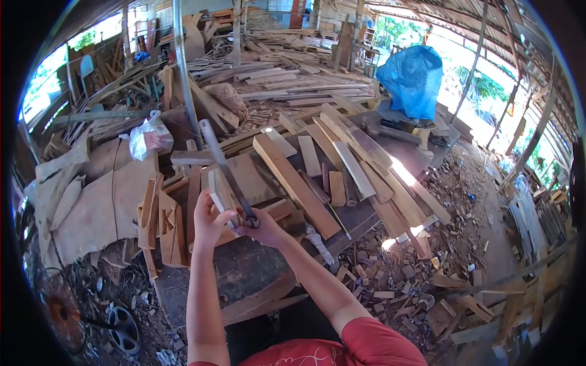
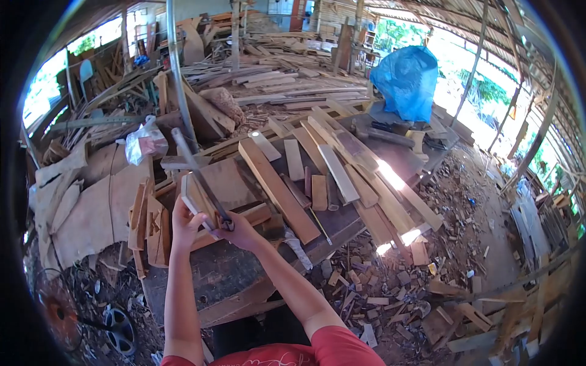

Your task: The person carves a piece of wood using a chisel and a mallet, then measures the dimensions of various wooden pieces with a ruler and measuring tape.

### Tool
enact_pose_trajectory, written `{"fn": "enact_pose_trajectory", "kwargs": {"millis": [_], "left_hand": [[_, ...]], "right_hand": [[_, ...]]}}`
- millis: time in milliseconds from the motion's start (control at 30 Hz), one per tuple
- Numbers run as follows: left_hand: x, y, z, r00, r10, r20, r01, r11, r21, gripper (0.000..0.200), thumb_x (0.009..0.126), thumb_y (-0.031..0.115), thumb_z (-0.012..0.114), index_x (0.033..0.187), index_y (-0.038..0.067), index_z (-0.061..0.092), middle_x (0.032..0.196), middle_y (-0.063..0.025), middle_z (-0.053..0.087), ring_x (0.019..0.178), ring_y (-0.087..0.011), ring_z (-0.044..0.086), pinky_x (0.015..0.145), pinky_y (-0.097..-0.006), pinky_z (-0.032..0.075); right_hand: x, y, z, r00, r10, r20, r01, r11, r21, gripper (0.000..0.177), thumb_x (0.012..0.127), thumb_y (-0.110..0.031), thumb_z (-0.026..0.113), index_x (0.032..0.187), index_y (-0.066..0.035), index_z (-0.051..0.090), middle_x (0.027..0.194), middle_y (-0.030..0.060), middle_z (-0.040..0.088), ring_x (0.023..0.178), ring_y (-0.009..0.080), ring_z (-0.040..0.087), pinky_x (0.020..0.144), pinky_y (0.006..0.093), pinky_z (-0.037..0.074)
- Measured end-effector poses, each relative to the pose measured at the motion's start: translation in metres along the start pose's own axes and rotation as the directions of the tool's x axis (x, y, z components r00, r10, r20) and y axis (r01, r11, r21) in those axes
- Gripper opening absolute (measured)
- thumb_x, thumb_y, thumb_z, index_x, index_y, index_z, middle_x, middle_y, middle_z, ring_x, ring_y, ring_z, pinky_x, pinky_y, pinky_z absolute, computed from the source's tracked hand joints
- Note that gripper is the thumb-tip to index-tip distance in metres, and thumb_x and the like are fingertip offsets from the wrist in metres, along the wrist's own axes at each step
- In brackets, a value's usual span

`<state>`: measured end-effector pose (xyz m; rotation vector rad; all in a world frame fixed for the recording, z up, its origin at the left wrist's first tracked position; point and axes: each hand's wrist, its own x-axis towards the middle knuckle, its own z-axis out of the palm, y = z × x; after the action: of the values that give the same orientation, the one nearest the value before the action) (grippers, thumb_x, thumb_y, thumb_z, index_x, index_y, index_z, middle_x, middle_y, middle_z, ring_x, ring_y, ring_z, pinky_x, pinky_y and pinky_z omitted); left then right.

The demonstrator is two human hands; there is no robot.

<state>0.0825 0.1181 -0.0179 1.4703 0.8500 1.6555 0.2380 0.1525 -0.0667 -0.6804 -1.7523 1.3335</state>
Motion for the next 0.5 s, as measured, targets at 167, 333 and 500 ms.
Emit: {"fn": "enact_pose_trajectory", "kwargs": {"millis": [167,333,500], "left_hand": [[0.002,-0.007,-0.001,0.998,0.066,0.001,-0.066,0.998,0.021,0.058,0.067,0.012,0.078,0.114,0.001,0.045,0.102,-0.0055,0.056,0.099,-0.0149,0.053,0.09,-0.0317,0.039],[0.005,-0.001,-0.001,1.0,0.012,-0.028,-0.011,1.0,0.026,0.058,0.066,0.012,0.078,0.112,0.002,0.046,0.104,-0.0047,0.055,0.098,-0.0133,0.05,0.089,-0.0308,0.038],[0.005,-0.005,0.0,1.0,0.017,-0.002,-0.016,0.995,0.093,0.057,0.063,0.011,0.08,0.109,0.004,0.047,0.102,-0.0032,0.054,0.096,-0.0124,0.049,0.089,-0.0295,0.037]], "right_hand": [[-0.002,-0.005,-0.006,0.995,0.087,-0.053,-0.089,0.995,-0.039,0.049,0.072,-0.016,0.073,0.114,0.0,0.053,0.083,0.0008,0.054,0.078,0.0088,0.048,0.072,0.0242,0.042],[-0.008,-0.041,-0.049,0.935,0.024,-0.353,-0.035,0.999,-0.025,0.03,0.074,-0.018,0.072,0.094,-0.003,0.056,0.071,-0.005,0.052,0.062,0.0036,0.046,0.057,0.0228,0.041],[-0.01,-0.066,-0.14,0.724,-0.124,-0.678,-0.389,0.738,-0.551,0.043,0.068,-0.037,0.072,0.086,0.0,0.058,0.076,0.0159,0.064,0.074,0.0253,0.065,0.063,0.0339,0.048]]}}
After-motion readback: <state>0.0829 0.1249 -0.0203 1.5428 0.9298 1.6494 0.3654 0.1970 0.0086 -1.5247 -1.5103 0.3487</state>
